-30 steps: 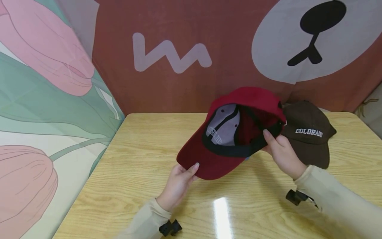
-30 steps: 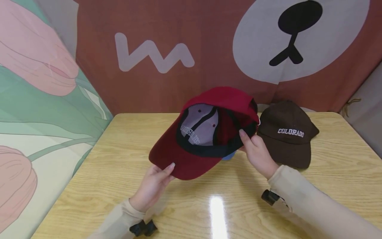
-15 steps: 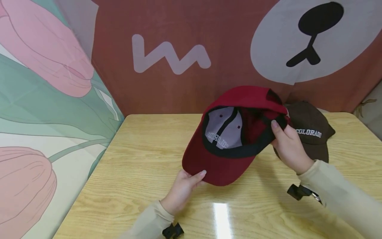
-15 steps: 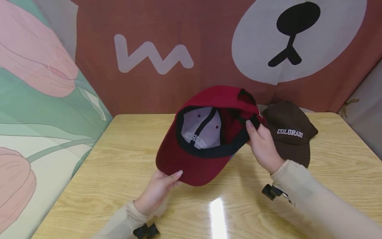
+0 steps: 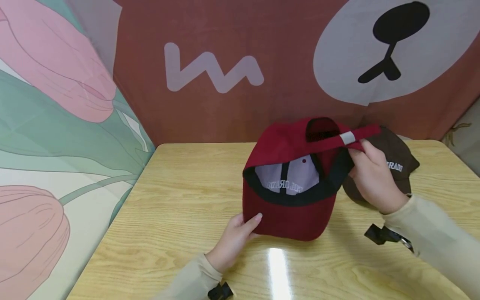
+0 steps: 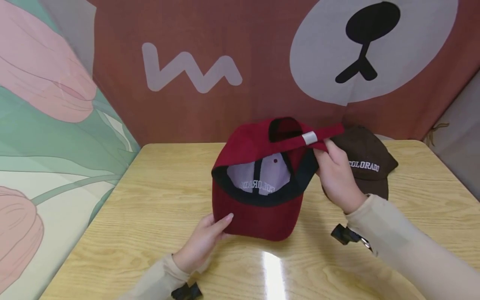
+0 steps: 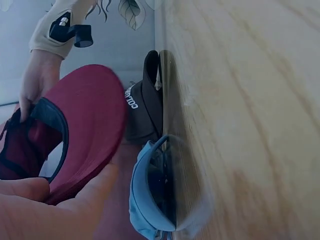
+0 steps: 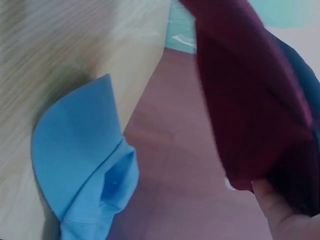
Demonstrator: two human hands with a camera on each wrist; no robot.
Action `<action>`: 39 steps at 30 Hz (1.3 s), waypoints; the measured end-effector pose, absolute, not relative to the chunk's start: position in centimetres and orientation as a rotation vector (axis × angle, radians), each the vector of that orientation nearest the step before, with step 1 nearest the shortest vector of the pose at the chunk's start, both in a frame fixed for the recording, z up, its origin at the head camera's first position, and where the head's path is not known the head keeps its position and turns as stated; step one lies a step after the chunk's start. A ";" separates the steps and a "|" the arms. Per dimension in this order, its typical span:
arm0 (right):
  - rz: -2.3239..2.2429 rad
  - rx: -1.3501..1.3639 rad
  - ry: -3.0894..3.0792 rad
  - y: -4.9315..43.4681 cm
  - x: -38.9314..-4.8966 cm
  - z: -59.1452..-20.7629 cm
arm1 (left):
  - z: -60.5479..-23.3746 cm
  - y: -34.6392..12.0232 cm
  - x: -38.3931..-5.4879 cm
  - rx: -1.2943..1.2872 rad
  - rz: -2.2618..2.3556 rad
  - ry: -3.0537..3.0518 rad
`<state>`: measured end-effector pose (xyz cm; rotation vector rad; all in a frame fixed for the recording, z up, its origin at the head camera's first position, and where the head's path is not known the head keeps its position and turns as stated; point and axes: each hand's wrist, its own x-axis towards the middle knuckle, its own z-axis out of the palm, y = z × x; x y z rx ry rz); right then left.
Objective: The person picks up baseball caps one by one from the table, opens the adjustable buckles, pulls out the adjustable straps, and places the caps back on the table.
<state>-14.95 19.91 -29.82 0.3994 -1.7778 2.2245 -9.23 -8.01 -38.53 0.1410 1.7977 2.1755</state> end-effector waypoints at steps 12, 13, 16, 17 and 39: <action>1.852 0.235 -2.164 20.2 -13.9 -27.8 | -38.4 -7.8 -9.3 0.193 2.152 1.800; 1.858 0.241 -2.172 20.2 -13.8 -27.7 | -38.4 -7.7 -9.3 0.187 2.147 1.801; 1.807 0.246 -2.224 20.3 -13.6 -27.3 | -38.5 -7.7 -9.3 0.169 2.131 1.819; 1.809 0.249 -2.219 20.3 -13.6 -27.1 | -38.5 -7.7 -9.3 0.170 2.124 1.824; 1.377 0.323 -2.325 20.8 -13.6 -24.9 | -35.3 -6.8 -8.7 0.453 2.126 1.968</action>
